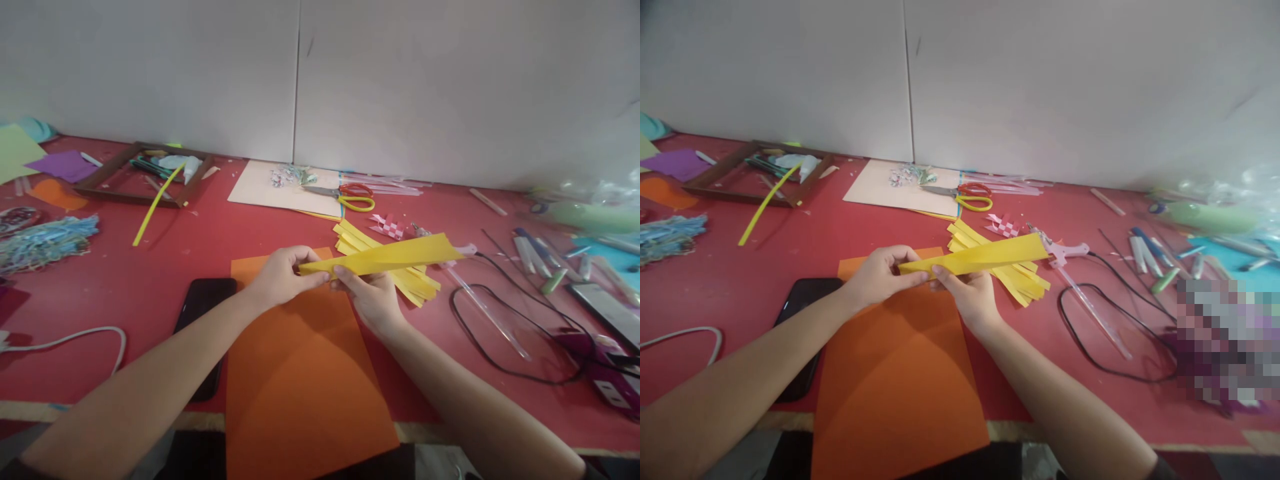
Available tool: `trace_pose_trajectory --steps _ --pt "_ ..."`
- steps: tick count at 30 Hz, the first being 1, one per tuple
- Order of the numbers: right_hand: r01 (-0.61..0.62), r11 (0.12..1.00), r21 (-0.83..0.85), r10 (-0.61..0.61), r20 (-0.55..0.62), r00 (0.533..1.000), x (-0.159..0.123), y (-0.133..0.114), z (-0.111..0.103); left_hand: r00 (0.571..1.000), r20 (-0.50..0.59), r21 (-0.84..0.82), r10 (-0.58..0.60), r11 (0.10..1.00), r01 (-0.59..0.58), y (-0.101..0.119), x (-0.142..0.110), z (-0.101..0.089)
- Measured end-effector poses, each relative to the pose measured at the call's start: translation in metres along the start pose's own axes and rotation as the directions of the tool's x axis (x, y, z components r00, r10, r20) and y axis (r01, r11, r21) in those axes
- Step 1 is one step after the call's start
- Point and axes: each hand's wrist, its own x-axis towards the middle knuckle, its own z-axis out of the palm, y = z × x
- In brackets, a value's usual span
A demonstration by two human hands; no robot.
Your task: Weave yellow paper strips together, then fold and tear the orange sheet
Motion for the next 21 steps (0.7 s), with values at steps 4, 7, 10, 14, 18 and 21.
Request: trace_pose_trajectory --steps 4,7,10,14,18,21 --pt "0.037 0.995 -0.095 -0.032 0.05 0.998 -0.002 -0.001 0.0 0.998 0.06 -0.01 0.024 1.0 -0.024 -0.003 -0.001 0.0" --pt "0.049 0.988 -0.149 -0.039 0.07 0.997 -0.003 -0.002 0.001 0.994 0.103 -0.023 0.024 0.999 -0.022 -0.002 -0.001 0.0" --pt "0.028 0.993 -0.119 -0.027 0.017 1.0 -0.003 -0.003 0.001 0.999 0.04 0.044 -0.019 0.999 0.017 0.002 -0.002 0.0" --pt "0.015 0.999 0.039 -0.011 -0.115 0.993 0.004 -0.006 0.0 0.996 -0.081 0.005 -0.027 1.0 0.028 0.003 -0.001 0.0" --pt "0.044 0.992 0.12 -0.012 -0.252 0.968 0.015 -0.012 -0.008 0.978 -0.208 -0.049 -0.011 0.999 0.001 -0.003 0.004 -0.004" --pt "0.064 0.993 0.099 -0.033 -0.282 0.959 0.017 -0.012 -0.013 0.964 -0.267 -0.146 -0.009 0.989 -0.031 -0.006 0.007 -0.006"
